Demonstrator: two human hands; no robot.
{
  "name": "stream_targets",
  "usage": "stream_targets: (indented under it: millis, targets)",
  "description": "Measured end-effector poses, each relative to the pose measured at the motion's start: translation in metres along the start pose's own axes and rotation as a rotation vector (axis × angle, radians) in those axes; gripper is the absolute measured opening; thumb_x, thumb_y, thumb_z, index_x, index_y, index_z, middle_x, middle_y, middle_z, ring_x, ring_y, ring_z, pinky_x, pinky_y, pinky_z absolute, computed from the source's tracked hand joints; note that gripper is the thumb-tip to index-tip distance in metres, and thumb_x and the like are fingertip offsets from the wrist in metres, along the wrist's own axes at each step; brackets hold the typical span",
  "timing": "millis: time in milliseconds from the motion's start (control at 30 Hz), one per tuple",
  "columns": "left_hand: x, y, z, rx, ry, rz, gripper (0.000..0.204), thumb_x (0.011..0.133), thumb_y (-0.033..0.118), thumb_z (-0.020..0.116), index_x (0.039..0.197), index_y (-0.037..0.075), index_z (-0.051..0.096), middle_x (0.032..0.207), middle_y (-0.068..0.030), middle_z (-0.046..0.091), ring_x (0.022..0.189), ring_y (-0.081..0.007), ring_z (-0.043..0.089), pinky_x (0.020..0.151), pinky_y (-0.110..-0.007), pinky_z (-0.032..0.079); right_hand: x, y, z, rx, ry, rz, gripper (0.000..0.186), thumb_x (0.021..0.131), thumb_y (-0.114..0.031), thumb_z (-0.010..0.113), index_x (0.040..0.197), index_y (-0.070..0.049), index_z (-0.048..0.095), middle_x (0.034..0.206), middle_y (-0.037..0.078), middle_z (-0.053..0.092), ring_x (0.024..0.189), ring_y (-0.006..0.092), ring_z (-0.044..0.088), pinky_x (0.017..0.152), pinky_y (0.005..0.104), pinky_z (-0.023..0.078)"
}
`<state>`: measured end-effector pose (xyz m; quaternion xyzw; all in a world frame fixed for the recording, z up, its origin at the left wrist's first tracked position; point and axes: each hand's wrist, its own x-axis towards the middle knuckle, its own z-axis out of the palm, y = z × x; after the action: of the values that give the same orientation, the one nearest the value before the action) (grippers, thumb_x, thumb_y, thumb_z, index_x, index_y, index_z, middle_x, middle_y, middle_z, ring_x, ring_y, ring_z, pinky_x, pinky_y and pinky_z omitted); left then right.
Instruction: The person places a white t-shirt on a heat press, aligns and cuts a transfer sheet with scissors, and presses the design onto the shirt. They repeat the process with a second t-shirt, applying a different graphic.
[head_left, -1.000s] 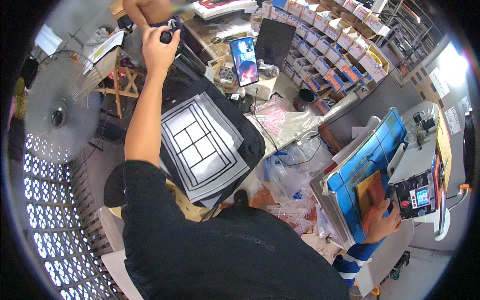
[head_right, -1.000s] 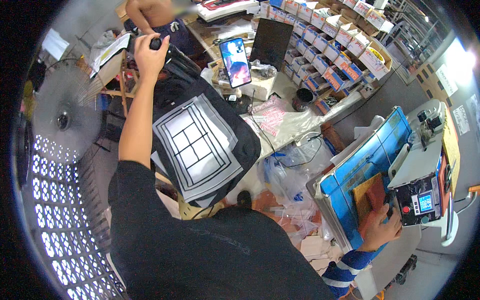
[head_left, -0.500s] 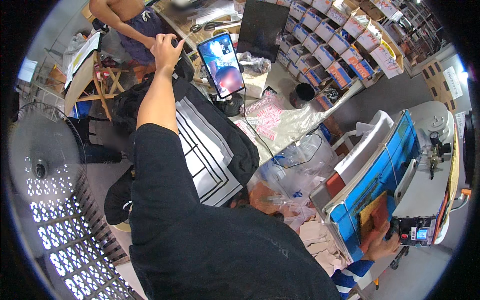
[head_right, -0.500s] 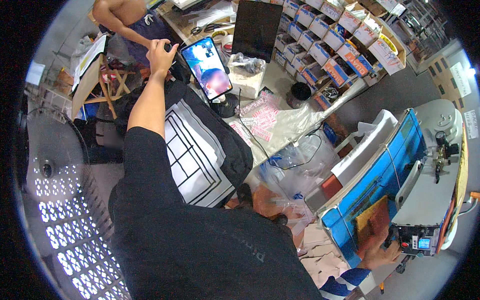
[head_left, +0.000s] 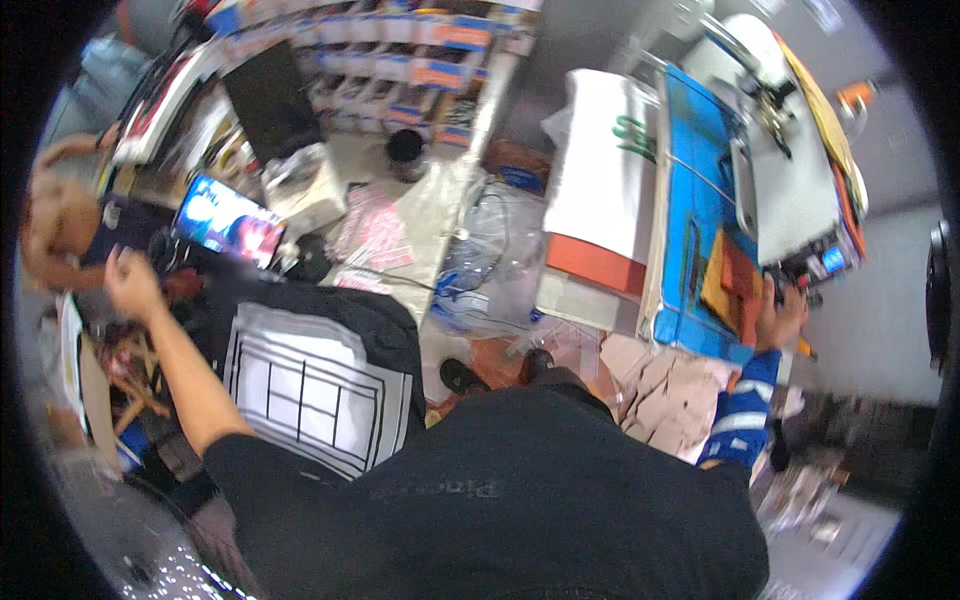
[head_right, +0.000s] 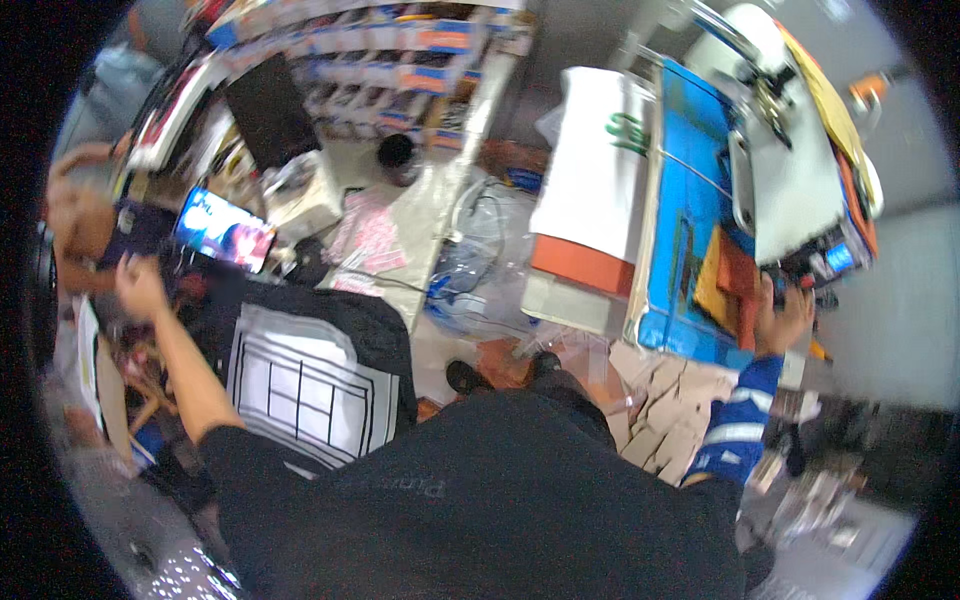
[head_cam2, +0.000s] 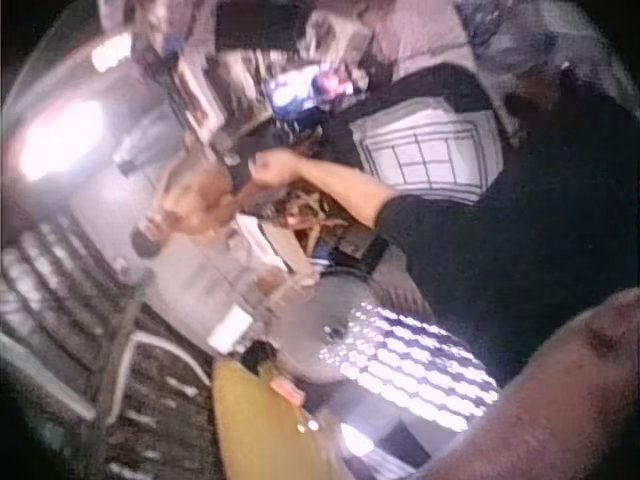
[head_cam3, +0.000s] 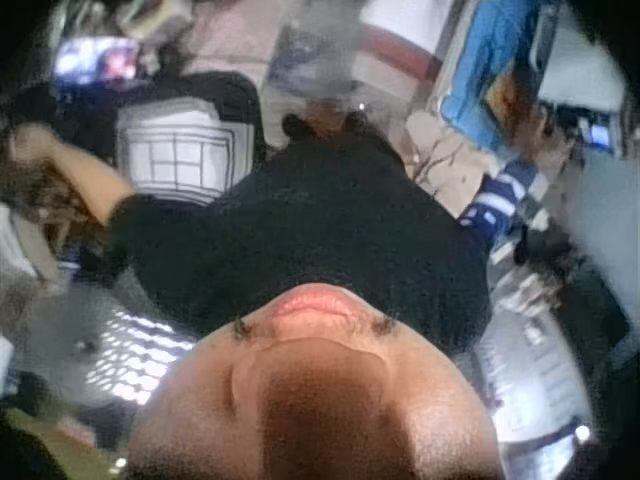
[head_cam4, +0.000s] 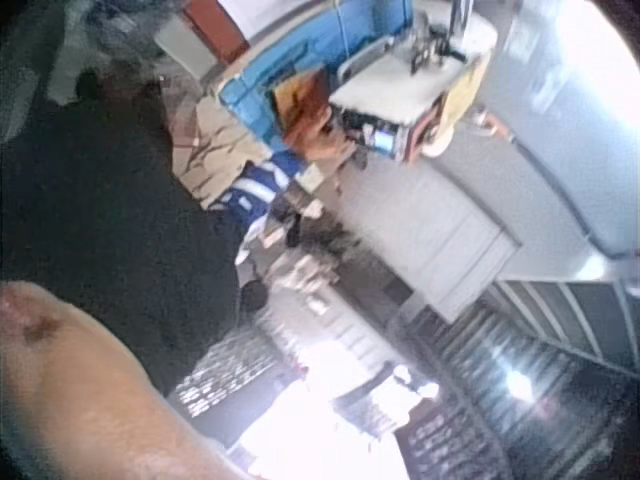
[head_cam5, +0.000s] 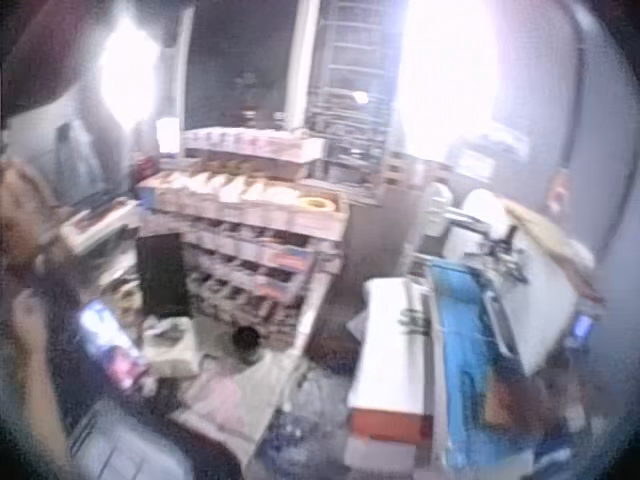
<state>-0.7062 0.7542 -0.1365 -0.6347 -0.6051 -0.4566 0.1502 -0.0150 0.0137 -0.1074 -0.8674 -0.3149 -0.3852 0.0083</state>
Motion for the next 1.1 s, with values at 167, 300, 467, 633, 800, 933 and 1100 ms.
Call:
stream_targets:
  millis: [167, 300, 467, 633, 800, 933, 1100]
  targets:
    - [-0.056, 0.117, -0.118, -0.312, 0.442, 0.363, 0.02, 0.099, 0.01, 0.06, 0.1, -0.008, 0.068, 0.099, -0.0174, 0.071, 0.085, -0.0265, 0.069, 0.079, -0.037, 0.057, -0.019, 0.064, 0.012, 0.034, -0.025, 0.095, 0.04, 0.091, -0.046, 0.071, 0.089, -0.005, 0.071, 0.095, 0.014, 0.071, 0.101, 0.0366, 0.062, 0.092, 0.0471, 0.042]
    - [-0.222, 0.269, -0.128, -0.956, -0.308, 0.582, 0.02, 0.084, -0.002, 0.059, 0.102, -0.001, 0.067, 0.098, -0.0142, 0.068, 0.09, -0.0302, 0.067, 0.084, -0.042, 0.054, -0.021, 0.089, 0.013, 0.051, 0.0, 0.151, 0.039, 0.092, -0.046, 0.069, 0.09, -0.007, 0.071, 0.099, 0.012, 0.07, 0.103, 0.034, 0.061, 0.093, 0.046, 0.041]
    - [-0.38, 0.341, -0.07, -1.101, -1.117, 0.28, 0.016, 0.09, 0.007, 0.068, 0.104, 0.002, 0.072, 0.1, -0.0114, 0.071, 0.092, -0.0228, 0.069, 0.084, -0.036, 0.055, -0.03, 0.109, 0.024, 0.129, 0.129, 0.463, 0.042, 0.092, -0.041, 0.068, 0.11, -0.004, 0.073, 0.118, 0.018, 0.068, 0.117, 0.0386, 0.056, 0.106, 0.0491, 0.039]
    - [-0.418, 0.409, 0.004, -0.973, -1.514, -0.479, 0.029, 0.097, 0.025, 0.066, 0.113, 0.001, 0.069, 0.096, -0.0017, 0.067, 0.073, -0.0112, 0.062, 0.06, -0.026, 0.049, -0.039, 0.147, 0.03, 0.018, 0.009, 0.607, 0.052, 0.087, -0.042, 0.07, 0.112, 0.003, 0.068, 0.127, 0.026, 0.063, 0.135, 0.0451, 0.043, 0.119, 0.0496, 0.029]
    - [-0.412, 0.443, 0.053, -0.892, -1.636, -0.59, 0.032, 0.096, 0.032, 0.068, 0.111, 0.004, 0.07, 0.094, -0.0006, 0.069, 0.073, -0.0131, 0.06, 0.06, -0.035, 0.048, -0.027, 0.093, 0.005, 0.2, 0.244, 0.572, 0.03, 0.085, -0.026, 0.072, 0.101, -0.001, 0.066, 0.104, 0.02, 0.065, 0.107, 0.0397, 0.06, 0.094, 0.0512, 0.046]
    - [-0.389, 0.479, 0.047, -0.903, -1.398, -0.33, 0.019, 0.089, 0.013, 0.072, 0.105, 0.001, 0.068, 0.085, -0.0036, 0.07, 0.066, -0.0128, 0.062, 0.06, -0.031, 0.05, -0.07, -0.062, 0.017, 0.655, 0.099, 0.235, 0.047, 0.081, -0.031, 0.076, 0.116, -0.002, 0.065, 0.124, 0.021, 0.061, 0.121, 0.0375, 0.054, 0.103, 0.0516, 0.041]
    - [-0.326, 0.555, -0.055, -1.53, -1.413, -0.654, 0.012, 0.099, 0.012, 0.06, 0.108, 0.003, 0.063, 0.095, -0.0068, 0.07, 0.081, -0.0177, 0.066, 0.075, -0.035, 0.056, -0.077, -0.108, 0.09, 0.316, -0.417, 0.261, 0.057, 0.08, -0.037, 0.073, 0.129, -0.008, 0.066, 0.142, 0.019, 0.053, 0.133, 0.036, 0.047, 0.103, 0.0585, 0.039]
